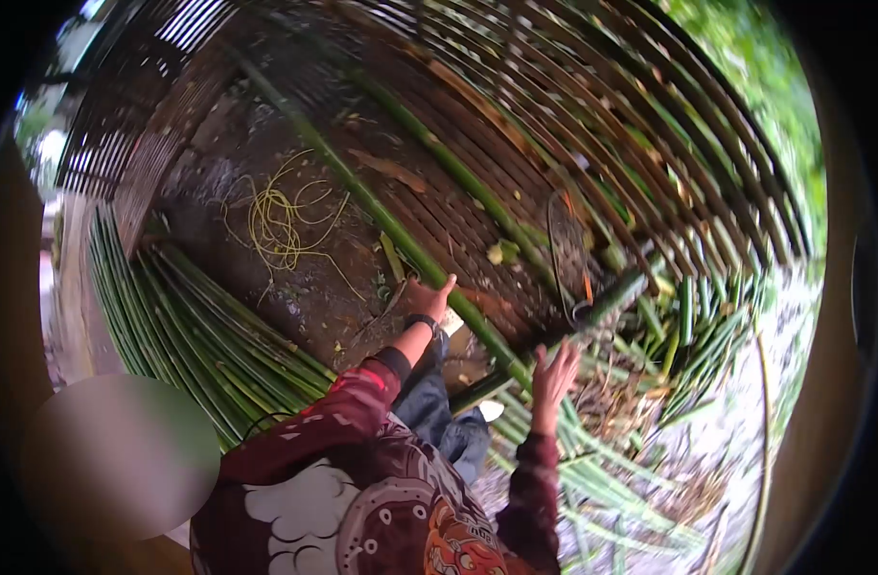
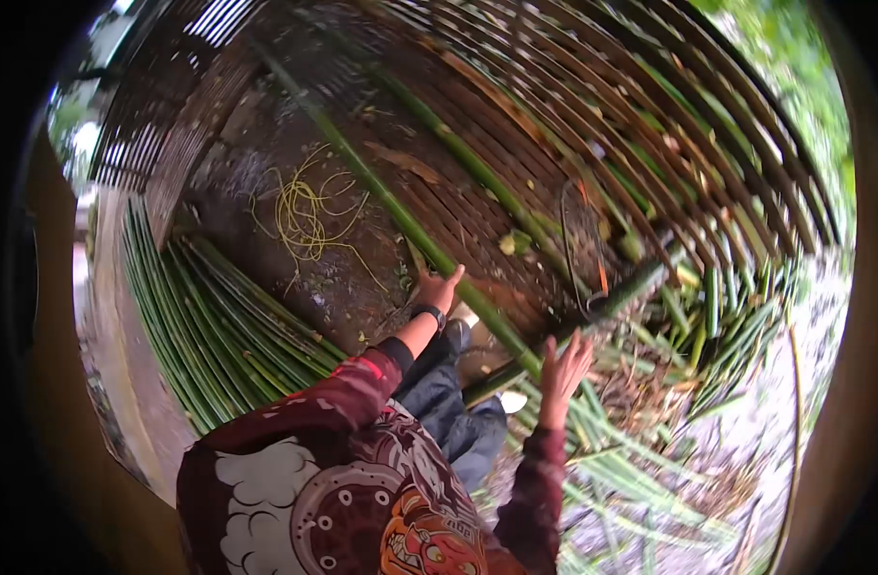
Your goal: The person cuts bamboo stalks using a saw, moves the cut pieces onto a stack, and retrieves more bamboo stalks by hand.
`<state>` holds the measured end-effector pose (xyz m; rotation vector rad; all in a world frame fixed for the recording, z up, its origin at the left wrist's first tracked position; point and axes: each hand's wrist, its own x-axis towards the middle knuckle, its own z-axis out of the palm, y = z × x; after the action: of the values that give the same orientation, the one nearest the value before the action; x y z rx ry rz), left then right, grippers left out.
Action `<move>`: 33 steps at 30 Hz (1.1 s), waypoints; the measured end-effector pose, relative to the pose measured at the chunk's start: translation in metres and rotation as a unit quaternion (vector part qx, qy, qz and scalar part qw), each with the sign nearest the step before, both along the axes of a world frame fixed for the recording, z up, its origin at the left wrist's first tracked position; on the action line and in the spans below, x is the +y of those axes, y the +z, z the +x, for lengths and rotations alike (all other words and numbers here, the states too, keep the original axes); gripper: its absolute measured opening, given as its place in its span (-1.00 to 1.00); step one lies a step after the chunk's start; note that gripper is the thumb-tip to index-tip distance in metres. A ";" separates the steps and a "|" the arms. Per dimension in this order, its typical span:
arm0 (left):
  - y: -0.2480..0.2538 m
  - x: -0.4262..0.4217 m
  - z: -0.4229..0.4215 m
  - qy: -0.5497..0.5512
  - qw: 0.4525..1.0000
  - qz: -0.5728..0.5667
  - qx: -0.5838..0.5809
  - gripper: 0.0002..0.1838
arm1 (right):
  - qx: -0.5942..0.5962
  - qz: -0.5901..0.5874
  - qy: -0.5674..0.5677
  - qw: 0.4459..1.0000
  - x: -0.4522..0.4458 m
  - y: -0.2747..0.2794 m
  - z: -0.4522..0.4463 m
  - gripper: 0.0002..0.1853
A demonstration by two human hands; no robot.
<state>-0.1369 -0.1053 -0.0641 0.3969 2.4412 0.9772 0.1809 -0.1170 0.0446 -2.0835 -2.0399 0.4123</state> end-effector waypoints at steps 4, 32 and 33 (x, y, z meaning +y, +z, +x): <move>-0.025 0.031 -0.006 0.155 0.885 0.150 -0.413 -0.74 | -0.093 -0.153 0.082 0.980 -0.091 0.003 0.012 0.02; 0.349 -0.301 -0.332 0.334 0.727 0.536 -0.271 -0.69 | 0.319 -0.133 0.603 0.719 -0.107 0.273 -0.425 -0.21; 0.335 -0.318 -0.362 0.280 0.790 0.491 -0.235 -0.67 | 0.318 -0.126 0.638 0.690 -0.117 0.296 -0.436 -0.25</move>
<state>-0.4988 -0.4233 0.2708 -0.2802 1.4156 2.2624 -0.2548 -0.2343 0.3411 -0.0422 -2.5746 1.3803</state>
